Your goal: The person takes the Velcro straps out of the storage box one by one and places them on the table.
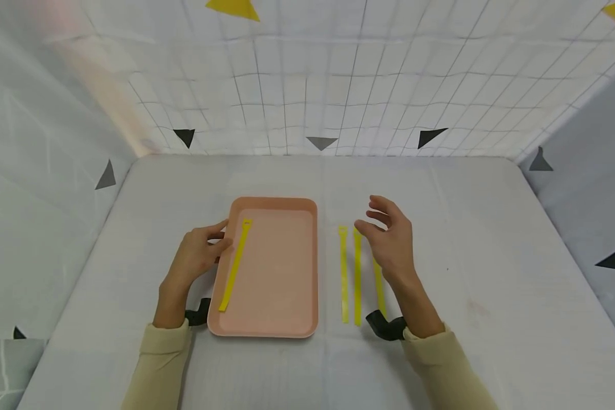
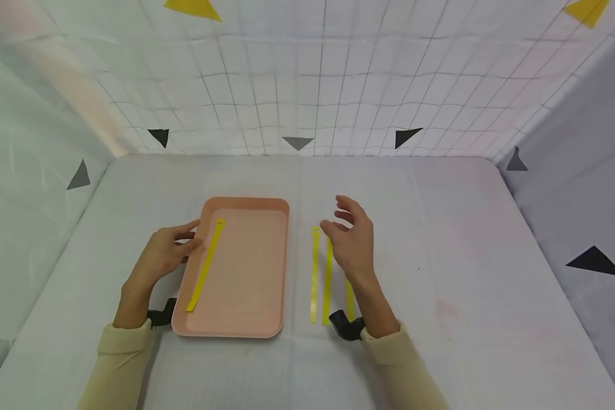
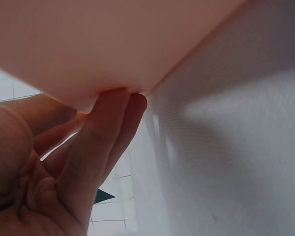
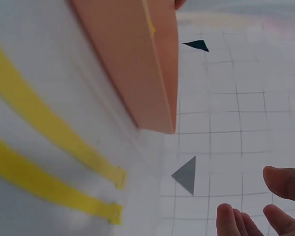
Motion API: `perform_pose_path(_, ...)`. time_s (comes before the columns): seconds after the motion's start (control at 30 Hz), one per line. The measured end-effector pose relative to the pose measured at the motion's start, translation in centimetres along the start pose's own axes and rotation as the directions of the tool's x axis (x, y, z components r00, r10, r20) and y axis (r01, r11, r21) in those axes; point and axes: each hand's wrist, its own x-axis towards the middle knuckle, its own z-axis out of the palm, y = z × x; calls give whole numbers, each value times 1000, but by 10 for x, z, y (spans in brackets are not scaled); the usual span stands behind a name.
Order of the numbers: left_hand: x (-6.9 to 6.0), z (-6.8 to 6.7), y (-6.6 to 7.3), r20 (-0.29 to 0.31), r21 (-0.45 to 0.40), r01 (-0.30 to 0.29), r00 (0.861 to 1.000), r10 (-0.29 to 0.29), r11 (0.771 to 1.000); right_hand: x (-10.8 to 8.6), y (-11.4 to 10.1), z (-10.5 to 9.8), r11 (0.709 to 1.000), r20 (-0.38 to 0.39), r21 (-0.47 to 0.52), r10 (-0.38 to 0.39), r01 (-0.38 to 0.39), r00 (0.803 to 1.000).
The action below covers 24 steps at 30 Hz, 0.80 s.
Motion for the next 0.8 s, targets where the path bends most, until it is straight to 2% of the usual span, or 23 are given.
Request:
perform_pose_path(0.3, 1, 4, 0, 6, -22, 2, 1000, -1, 1000, 1, -14, 14, 998, 16, 57, -40, 39, 999)
perform_pose_path(0.57, 3, 6, 1, 11, -12, 4, 1000, -4, 1000, 1, -22, 27, 997, 15, 83, 4, -5, 1000)
perform_pose_path(0.8, 0, 2, 0, -3, 27, -14, 1000, 14, 1000, 0, -26, 44, 993, 50, 112, 18, -23, 999)
